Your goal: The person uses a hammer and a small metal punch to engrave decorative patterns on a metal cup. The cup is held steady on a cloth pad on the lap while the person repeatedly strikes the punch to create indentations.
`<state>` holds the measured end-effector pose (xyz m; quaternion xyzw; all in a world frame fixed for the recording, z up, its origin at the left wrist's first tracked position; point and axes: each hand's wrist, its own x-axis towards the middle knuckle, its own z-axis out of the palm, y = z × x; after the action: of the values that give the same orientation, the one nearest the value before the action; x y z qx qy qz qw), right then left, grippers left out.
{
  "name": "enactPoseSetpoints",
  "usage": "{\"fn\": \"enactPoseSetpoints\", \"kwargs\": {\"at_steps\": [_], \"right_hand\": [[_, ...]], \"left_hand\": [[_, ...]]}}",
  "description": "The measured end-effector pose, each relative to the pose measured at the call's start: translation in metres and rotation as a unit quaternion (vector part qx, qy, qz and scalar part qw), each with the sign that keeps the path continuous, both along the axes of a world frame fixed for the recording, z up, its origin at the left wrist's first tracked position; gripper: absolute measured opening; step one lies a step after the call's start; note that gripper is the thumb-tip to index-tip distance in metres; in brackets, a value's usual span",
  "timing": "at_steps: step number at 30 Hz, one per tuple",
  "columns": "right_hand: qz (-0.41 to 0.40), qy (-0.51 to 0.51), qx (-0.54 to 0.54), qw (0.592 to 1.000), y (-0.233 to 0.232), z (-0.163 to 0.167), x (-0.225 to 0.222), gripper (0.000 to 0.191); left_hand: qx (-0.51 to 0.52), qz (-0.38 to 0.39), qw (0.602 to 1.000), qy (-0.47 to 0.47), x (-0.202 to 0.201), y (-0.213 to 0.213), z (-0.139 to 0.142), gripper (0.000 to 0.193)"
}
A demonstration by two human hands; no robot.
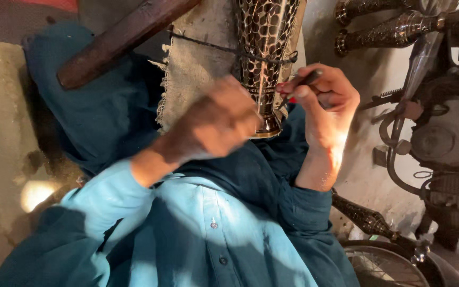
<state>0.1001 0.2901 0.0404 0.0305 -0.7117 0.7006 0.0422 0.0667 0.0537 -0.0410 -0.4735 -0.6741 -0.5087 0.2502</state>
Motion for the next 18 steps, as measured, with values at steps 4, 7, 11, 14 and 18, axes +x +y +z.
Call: {"fn": "enactPoseSetpoints", "kwargs": {"at_steps": [4, 7, 11, 14, 18], "right_hand": [[0.047, -0.065, 0.117, 0.99, -0.018, 0.004, -0.012, 0.03], [0.091, -0.017, 0.094, 0.991, -0.036, 0.001, -0.021, 0.029], [0.096, -0.021, 0.232, 0.968, -0.054, 0.007, -0.023, 0.027], [0.084, -0.012, 0.302, 0.95, -0.066, 0.01, -0.024, 0.026], [0.064, -0.031, 0.336, 0.939, -0.078, 0.013, -0.026, 0.025]], "left_hand": [[-0.174, 0.331, 0.925, -0.069, -0.041, -0.081, -0.006, 0.042], [-0.226, 0.246, 0.922, -0.198, -0.066, -0.126, -0.014, 0.061], [-0.203, 0.153, 0.886, -0.387, -0.06, -0.137, -0.028, 0.061], [-0.155, 0.149, 0.836, -0.504, -0.028, -0.13, -0.031, 0.05], [-0.058, 0.106, 0.858, -0.499, 0.005, -0.121, -0.027, 0.065]]}}
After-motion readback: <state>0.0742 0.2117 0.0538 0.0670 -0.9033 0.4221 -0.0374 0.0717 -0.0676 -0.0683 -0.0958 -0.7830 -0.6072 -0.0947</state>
